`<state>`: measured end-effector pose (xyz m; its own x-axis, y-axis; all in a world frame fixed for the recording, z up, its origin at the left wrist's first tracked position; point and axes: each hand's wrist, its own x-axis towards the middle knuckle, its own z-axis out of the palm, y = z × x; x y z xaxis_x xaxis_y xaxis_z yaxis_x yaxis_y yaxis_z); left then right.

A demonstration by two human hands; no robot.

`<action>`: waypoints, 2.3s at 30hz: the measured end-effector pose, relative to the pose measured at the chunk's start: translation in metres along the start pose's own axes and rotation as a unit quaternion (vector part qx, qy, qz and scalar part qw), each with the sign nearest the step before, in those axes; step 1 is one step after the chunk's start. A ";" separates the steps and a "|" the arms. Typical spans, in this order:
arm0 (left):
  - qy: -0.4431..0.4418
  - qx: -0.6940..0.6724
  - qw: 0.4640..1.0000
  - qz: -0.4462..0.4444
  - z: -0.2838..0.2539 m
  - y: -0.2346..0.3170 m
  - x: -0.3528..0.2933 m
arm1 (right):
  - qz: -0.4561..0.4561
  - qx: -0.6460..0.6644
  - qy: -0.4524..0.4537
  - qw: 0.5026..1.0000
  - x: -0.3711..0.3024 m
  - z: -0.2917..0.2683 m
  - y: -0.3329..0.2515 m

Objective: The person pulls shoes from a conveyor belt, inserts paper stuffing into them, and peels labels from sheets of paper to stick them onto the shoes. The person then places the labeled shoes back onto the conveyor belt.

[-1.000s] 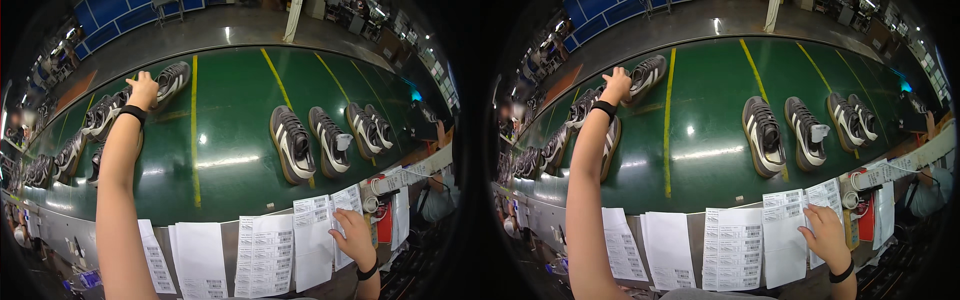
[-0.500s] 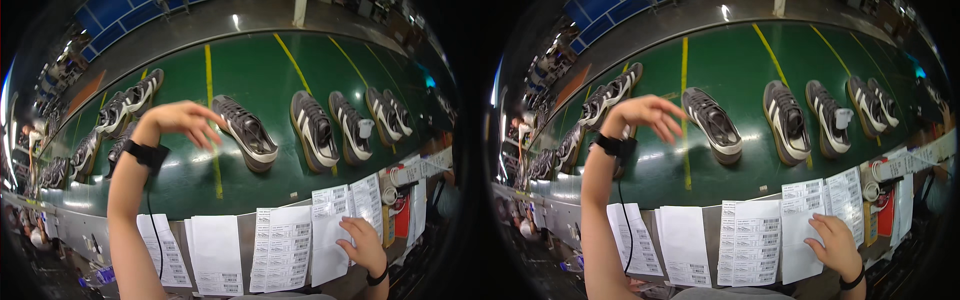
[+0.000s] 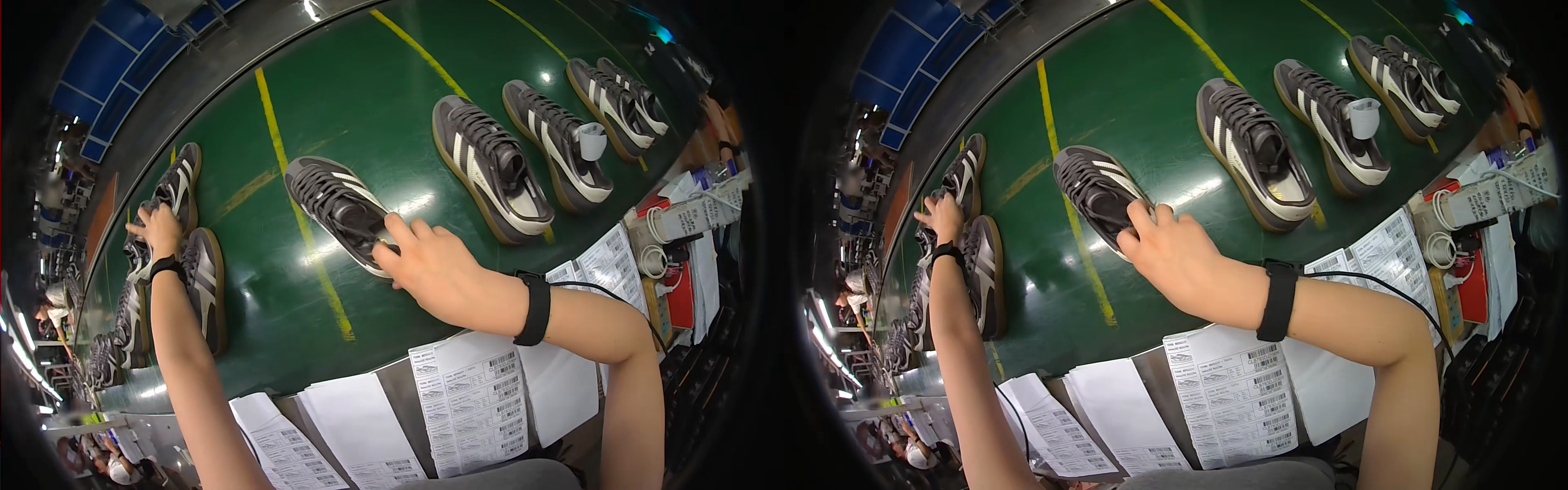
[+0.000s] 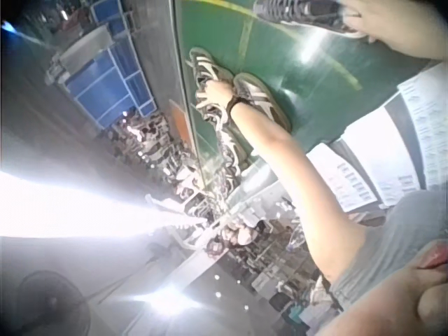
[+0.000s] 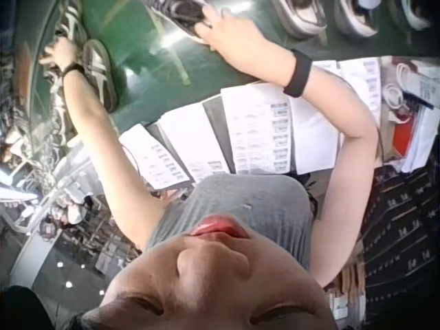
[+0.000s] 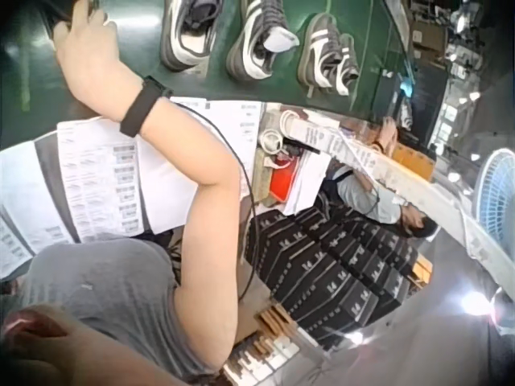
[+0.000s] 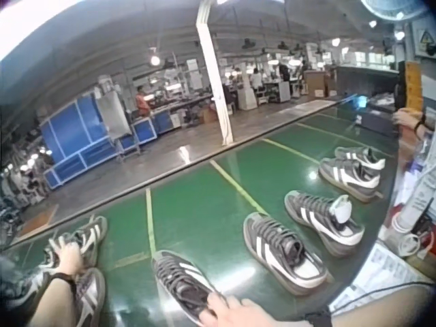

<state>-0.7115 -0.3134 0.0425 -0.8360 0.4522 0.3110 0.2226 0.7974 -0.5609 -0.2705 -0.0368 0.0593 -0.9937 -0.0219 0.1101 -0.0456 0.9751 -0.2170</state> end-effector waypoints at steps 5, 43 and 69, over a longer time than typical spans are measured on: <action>0.089 -0.034 0.993 0.073 -0.109 0.030 0.008 | 0.035 0.098 0.060 0.993 -0.004 -0.003 0.004; -0.201 -0.727 0.558 0.347 -0.326 0.046 -0.290 | -0.032 0.425 0.064 0.902 -0.009 -0.053 -0.062; -0.077 -0.502 0.792 0.339 -0.221 0.067 -0.206 | -0.044 0.191 0.214 0.957 0.058 -0.027 -0.036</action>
<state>-0.4139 -0.2648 0.1102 -0.3884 0.9196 0.0587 0.8680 0.3437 0.3584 -0.3241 -0.0674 0.1002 -0.8553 0.0716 0.5132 -0.2427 0.8197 -0.5188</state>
